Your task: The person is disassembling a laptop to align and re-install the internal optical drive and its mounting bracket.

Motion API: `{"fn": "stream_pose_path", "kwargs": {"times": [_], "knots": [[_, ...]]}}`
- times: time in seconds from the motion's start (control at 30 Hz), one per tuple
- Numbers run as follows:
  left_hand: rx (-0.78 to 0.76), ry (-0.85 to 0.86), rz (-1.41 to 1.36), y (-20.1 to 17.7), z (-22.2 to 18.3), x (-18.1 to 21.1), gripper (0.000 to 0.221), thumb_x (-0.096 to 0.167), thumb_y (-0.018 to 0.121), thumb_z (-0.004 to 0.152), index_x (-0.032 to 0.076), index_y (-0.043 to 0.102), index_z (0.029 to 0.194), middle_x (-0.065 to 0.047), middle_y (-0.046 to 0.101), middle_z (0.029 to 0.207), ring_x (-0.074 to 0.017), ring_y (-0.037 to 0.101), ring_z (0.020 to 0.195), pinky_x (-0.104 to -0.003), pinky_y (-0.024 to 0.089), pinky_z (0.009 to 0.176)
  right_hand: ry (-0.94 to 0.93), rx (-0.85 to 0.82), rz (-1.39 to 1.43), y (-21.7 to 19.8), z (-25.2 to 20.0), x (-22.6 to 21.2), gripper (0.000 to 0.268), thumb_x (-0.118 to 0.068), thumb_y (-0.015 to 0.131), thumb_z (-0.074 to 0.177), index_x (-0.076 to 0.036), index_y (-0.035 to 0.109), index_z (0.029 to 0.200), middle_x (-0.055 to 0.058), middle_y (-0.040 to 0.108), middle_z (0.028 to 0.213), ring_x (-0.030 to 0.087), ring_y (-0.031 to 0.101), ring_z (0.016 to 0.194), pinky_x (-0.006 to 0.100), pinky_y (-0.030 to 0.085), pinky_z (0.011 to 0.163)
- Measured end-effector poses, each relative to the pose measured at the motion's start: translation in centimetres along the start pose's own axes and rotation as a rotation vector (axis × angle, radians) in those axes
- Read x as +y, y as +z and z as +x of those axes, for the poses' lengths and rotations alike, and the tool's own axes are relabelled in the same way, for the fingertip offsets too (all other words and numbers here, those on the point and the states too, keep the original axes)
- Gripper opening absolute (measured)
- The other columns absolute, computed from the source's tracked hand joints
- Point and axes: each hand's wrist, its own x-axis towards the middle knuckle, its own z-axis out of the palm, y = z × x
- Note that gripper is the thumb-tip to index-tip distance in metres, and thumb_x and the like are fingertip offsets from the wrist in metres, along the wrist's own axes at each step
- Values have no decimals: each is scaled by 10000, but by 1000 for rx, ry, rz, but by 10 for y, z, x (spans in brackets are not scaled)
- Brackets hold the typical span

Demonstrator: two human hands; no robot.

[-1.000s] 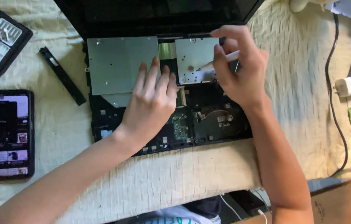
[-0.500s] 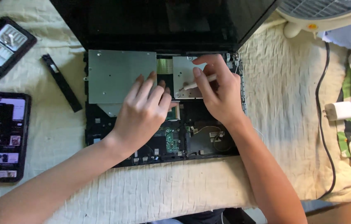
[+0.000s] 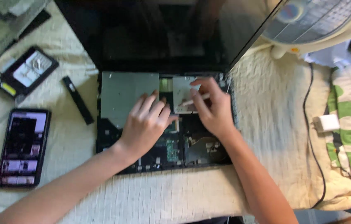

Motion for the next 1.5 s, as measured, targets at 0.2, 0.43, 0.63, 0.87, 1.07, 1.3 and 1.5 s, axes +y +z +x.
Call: {"fn": "stream_pose_path", "kwargs": {"times": [0.2, 0.43, 0.63, 0.87, 1.07, 1.3, 1.5], "knots": [[13, -25, -6, 5, -2, 3, 397, 401, 888, 809, 36, 770, 910, -144, 734, 903, -371, 717, 1040, -476, 584, 895, 38, -20, 15, 0, -2, 15, 119, -56, 607, 1023, -83, 645, 1132, 113, 662, 669, 250, 575, 413, 342, 466, 434], [-13, -41, -42, 8, -2, 1, 367, 371, 865, 820, 27, 765, 899, -156, 725, 908, -402, 707, 1052, -499, 575, 890, 76, -60, 53, -1, 3, 5, 136, -40, 583, 1025, -106, 647, 1125, 88, 652, 626, 200, 555, 396, 310, 470, 433], [-50, -79, -120, 13, -5, 3, 347, 363, 866, 821, 37, 774, 898, -138, 726, 895, -386, 704, 1055, -495, 570, 903, 86, -82, 49, -5, -1, 3, 119, -29, 569, 1038, -72, 629, 1132, 105, 637, 616, 191, 540, 400, 314, 457, 428], [4, -84, -130, 25, -6, -3, 407, 364, 912, 722, 27, 755, 890, -136, 682, 889, -408, 681, 1038, -505, 565, 889, 39, -137, -90, -6, 10, 2, 157, -71, 651, 1008, -114, 636, 1158, 117, 674, 665, 284, 624, 456, 368, 488, 443], [-10, -115, -182, 14, 0, -6, 381, 356, 908, 697, 50, 744, 852, -120, 667, 879, -388, 669, 1010, -487, 567, 830, 17, -265, -267, -8, 23, -3, 83, -117, 638, 1040, -112, 619, 1120, 85, 624, 550, 277, 608, 445, 386, 485, 471], [-64, -43, -469, -39, 19, -47, 324, 451, 837, 858, 139, 794, 933, -53, 774, 1040, -289, 686, 1097, -473, 467, 1024, -137, -283, -415, -5, 24, -29, 230, -122, 566, 1062, -204, 551, 1277, 49, 561, 504, 277, 533, 373, 389, 481, 455], [3, -317, -487, -45, -47, -95, 358, 390, 743, 960, 100, 782, 1166, -104, 708, 1337, -386, 611, 1296, -540, 434, 1120, -188, -197, -333, 3, 10, -15, 269, -138, 551, 1047, -173, 557, 1314, 33, 525, 569, 234, 568, 425, 347, 544, 504]]}}
